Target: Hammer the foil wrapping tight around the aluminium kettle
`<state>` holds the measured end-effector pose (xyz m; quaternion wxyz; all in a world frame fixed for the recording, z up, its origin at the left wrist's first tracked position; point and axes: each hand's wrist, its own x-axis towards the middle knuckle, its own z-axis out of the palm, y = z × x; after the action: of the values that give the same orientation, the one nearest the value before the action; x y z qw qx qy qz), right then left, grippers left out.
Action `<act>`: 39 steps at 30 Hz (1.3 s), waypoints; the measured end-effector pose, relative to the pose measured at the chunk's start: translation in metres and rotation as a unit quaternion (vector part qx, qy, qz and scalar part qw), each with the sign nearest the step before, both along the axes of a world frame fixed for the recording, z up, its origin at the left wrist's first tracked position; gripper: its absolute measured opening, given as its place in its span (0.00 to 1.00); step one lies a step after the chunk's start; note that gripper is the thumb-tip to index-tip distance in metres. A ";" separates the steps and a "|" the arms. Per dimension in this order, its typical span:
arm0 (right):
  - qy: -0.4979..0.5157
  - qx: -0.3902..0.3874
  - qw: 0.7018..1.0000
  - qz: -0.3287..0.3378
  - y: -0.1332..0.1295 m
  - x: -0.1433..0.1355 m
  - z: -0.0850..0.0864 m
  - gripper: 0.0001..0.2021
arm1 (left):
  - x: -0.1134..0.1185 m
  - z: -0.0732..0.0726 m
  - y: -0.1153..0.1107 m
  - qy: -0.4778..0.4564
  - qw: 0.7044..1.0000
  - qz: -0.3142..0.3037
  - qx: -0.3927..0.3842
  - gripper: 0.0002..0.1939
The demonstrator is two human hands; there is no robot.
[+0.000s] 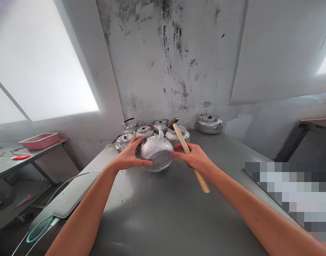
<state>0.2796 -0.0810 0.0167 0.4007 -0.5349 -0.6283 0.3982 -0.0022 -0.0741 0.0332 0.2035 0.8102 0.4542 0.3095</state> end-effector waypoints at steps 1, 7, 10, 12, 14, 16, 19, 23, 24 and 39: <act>-0.010 0.000 1.000 -0.001 0.000 0.000 0.000 0.26 | 0.000 0.000 0.000 0.008 1.000 0.001 -0.004 0.59; -0.034 -0.015 0.999 -0.004 0.000 0.000 -0.001 0.26 | 0.004 -0.001 0.001 0.015 1.000 0.007 0.008 0.62; -0.015 -0.019 1.000 0.002 0.001 0.000 0.000 0.24 | 0.006 -0.001 -0.001 -0.021 0.999 -0.005 0.032 0.59; 0.011 -0.021 1.000 0.019 0.000 0.000 -0.001 0.22 | 0.007 0.001 -0.003 -0.045 0.998 -0.011 0.050 0.57; 0.034 -0.024 0.999 0.036 0.001 0.000 -0.001 0.20 | 0.009 0.003 -0.005 -0.063 0.996 -0.012 0.065 0.55; 0.049 -0.027 0.997 0.049 0.001 0.001 -0.003 0.18 | 0.011 0.004 -0.008 -0.068 0.995 -0.009 0.077 0.54; 0.057 -0.034 0.996 0.066 0.002 0.001 -0.005 0.17 | 0.012 0.006 -0.010 -0.062 0.994 0.000 0.094 0.53; 0.055 -0.049 0.994 0.075 0.001 0.001 -0.004 0.17 | 0.012 0.005 -0.008 -0.058 0.994 0.012 0.090 0.50; 0.056 -0.053 0.994 0.076 0.001 0.000 -0.004 0.16 | 0.011 0.005 -0.007 -0.063 0.994 0.012 0.086 0.48; 0.066 -0.055 0.995 0.056 0.005 0.002 -0.007 0.12 | 0.014 0.011 -0.020 0.003 0.990 -0.078 0.120 0.54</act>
<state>0.2819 -0.0764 0.0094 0.3883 -0.4925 -0.6064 0.4889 0.0122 -0.0942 0.0439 0.1267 0.8626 0.3499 0.3427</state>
